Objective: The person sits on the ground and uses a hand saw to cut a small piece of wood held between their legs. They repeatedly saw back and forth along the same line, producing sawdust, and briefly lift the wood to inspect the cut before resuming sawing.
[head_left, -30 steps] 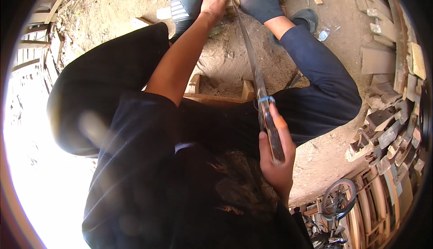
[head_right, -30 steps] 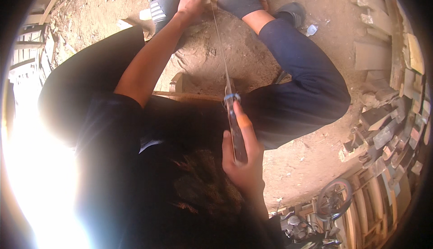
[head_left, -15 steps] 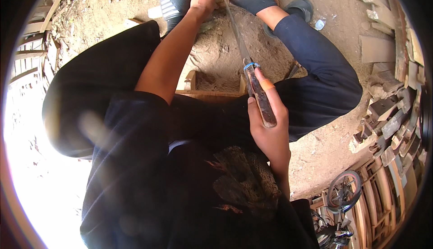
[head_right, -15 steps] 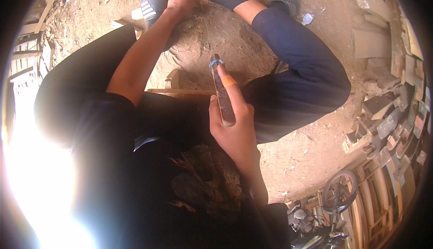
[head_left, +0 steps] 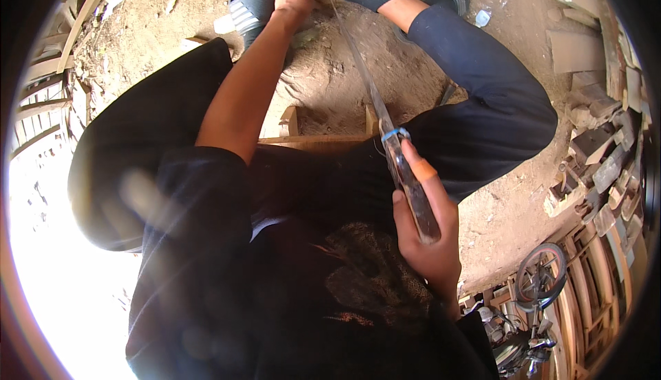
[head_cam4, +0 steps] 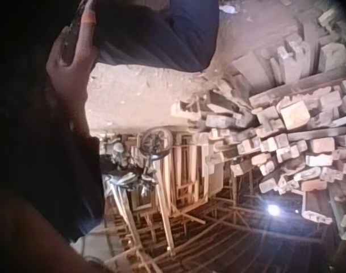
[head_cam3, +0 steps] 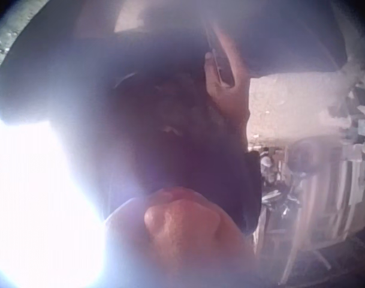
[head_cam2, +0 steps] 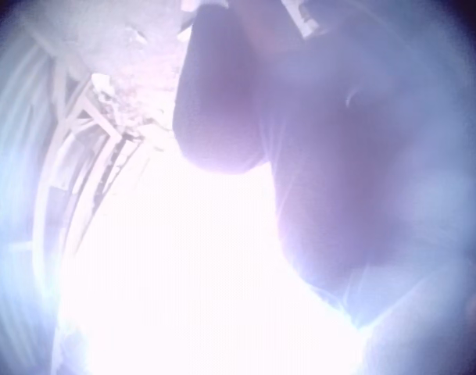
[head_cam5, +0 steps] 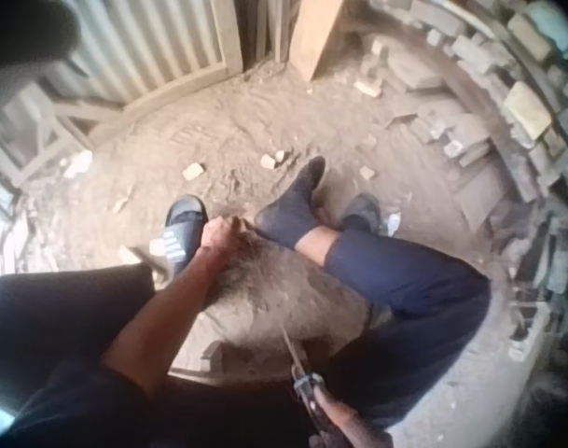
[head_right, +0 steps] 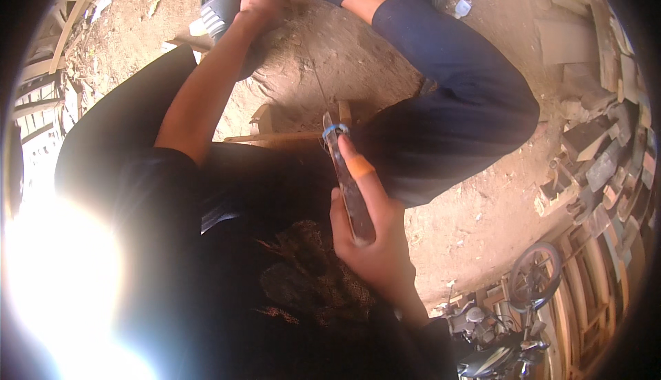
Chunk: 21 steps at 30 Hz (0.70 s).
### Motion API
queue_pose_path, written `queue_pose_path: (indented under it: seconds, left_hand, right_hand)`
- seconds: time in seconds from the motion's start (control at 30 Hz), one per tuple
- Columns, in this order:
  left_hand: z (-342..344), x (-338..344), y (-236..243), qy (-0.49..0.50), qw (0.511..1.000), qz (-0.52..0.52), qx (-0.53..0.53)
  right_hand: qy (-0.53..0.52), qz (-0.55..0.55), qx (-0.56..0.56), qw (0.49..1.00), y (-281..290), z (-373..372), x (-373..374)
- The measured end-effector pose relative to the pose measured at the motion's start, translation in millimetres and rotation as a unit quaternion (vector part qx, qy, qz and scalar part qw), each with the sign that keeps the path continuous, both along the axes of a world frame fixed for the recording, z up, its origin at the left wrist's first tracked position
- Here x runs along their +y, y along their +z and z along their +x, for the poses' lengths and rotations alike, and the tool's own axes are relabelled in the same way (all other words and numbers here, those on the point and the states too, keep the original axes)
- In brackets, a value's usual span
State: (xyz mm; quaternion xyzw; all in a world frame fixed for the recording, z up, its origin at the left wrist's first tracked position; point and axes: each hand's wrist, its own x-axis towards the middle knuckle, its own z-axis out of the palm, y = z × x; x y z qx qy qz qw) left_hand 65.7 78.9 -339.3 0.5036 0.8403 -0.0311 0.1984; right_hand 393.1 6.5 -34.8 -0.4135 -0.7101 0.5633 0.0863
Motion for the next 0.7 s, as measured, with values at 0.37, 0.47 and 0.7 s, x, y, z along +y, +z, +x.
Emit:
queue_pose_path:
  seconds: [0.37,0.47,0.7]
  left_hand:
    - [-2,1,-8,0.002,1.0,0.02,0.001]
    - [-3,9,-14,0.004,0.999,0.036,-0.008]
    - [-9,1,-14,0.006,1.0,0.005,0.024]
  right_hand:
    - [-0.039,-0.019,-0.024,0.999,-19,-15,5]
    - [-0.002,-0.045,-0.106,0.993,-33,-34,18]
    - [0.017,0.033,-0.052,0.998,-30,-12,6]
